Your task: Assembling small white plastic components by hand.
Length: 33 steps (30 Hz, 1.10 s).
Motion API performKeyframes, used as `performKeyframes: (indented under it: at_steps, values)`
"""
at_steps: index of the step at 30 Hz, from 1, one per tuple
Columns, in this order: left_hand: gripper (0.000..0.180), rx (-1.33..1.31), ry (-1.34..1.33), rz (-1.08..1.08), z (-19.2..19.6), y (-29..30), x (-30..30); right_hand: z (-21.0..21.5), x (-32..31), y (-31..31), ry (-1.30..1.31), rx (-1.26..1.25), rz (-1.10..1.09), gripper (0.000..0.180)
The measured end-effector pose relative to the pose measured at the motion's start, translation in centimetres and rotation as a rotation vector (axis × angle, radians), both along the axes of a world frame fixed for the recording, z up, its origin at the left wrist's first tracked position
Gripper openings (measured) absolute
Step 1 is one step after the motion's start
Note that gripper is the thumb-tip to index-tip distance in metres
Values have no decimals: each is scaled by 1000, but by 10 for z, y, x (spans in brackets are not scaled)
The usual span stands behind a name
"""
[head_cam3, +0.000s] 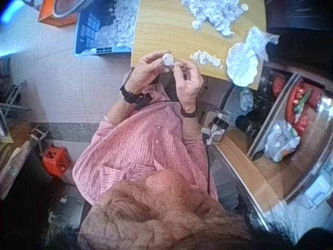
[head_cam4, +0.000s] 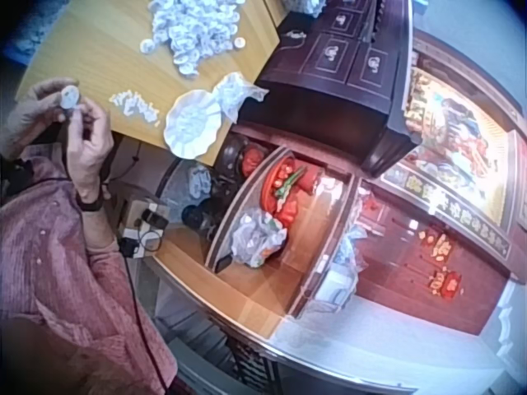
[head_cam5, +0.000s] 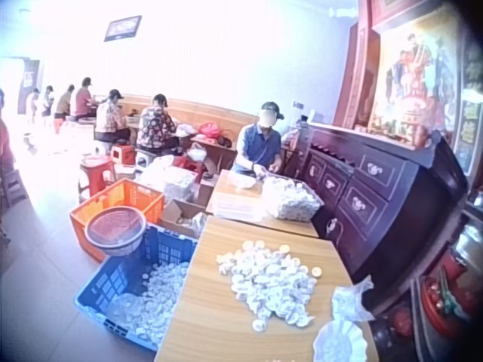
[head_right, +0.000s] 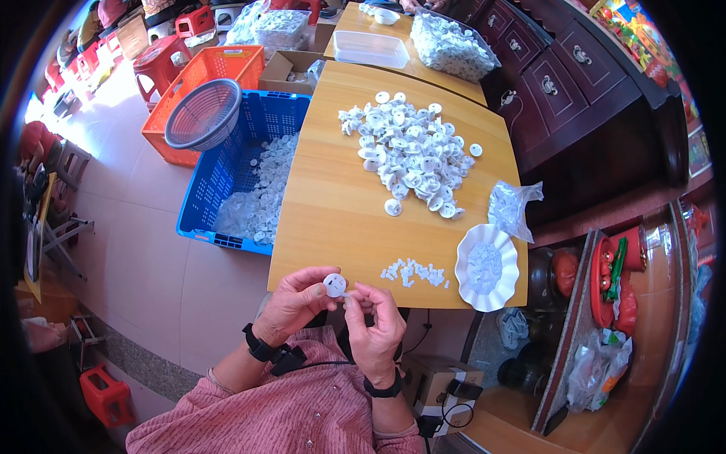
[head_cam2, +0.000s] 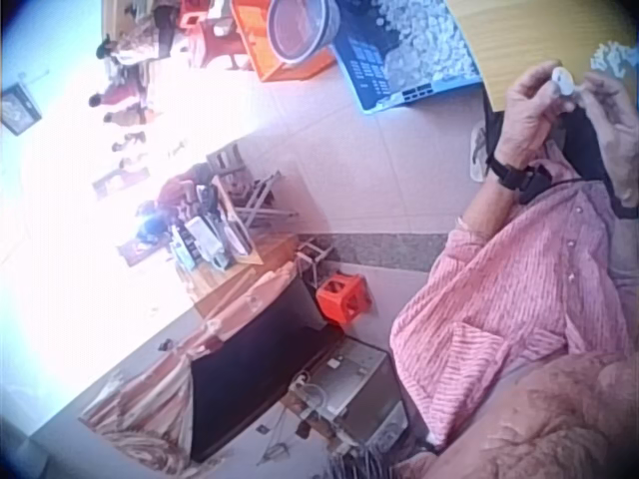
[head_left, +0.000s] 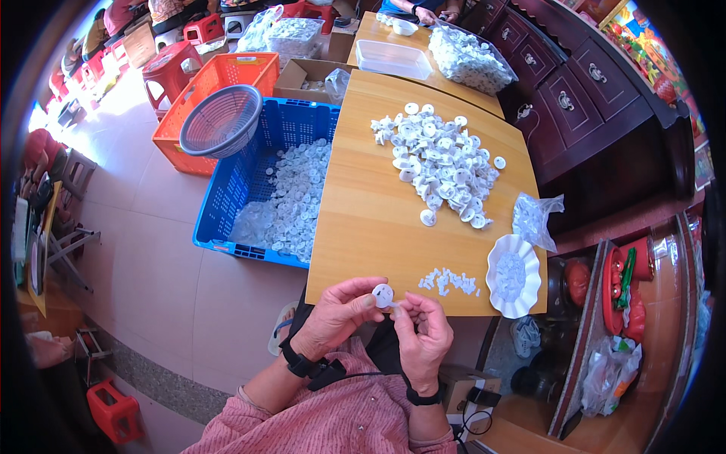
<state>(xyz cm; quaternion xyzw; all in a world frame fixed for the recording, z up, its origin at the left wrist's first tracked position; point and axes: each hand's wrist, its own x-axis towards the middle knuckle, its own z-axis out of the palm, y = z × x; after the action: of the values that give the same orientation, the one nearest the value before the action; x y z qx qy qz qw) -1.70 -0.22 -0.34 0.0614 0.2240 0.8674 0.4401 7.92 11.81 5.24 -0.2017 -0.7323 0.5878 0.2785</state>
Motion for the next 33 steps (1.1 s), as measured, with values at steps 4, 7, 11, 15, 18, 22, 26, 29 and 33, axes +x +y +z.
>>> performKeyframes:
  at_steps: [4, 7, 11, 15, 18, 22, 26, 29, 33]
  values:
    - [36, -2, 1, -4, 1, 0, 0, -4, 1, 1, 5, -1, -41, 20]
    - [36, -38, 7, 15, 4, -2, 0, -8, -1, 7, -15, 10, -89, 21]
    - [36, -81, 31, 57, 6, -3, -2, -28, -5, 18, -41, 10, -134, 21]
    - [36, -85, 31, 66, 7, -2, -3, -39, -7, 24, -80, -3, -166, 21]
    - [37, -96, 37, 76, 5, -2, -3, -43, -9, 26, -98, -13, -175, 20]
    - [36, -110, 28, 74, 7, -1, -3, -48, -12, 31, -126, 117, -211, 14]
    - [36, -120, 29, 74, 6, -1, -4, -45, -16, 32, -144, 226, -225, 11]
    - [36, -118, 33, 75, 5, 0, -4, -42, -17, 32, -167, 287, -218, 10]
    - [35, -114, 37, 73, 4, 0, -4, -45, -17, 33, -184, 291, -240, 9]
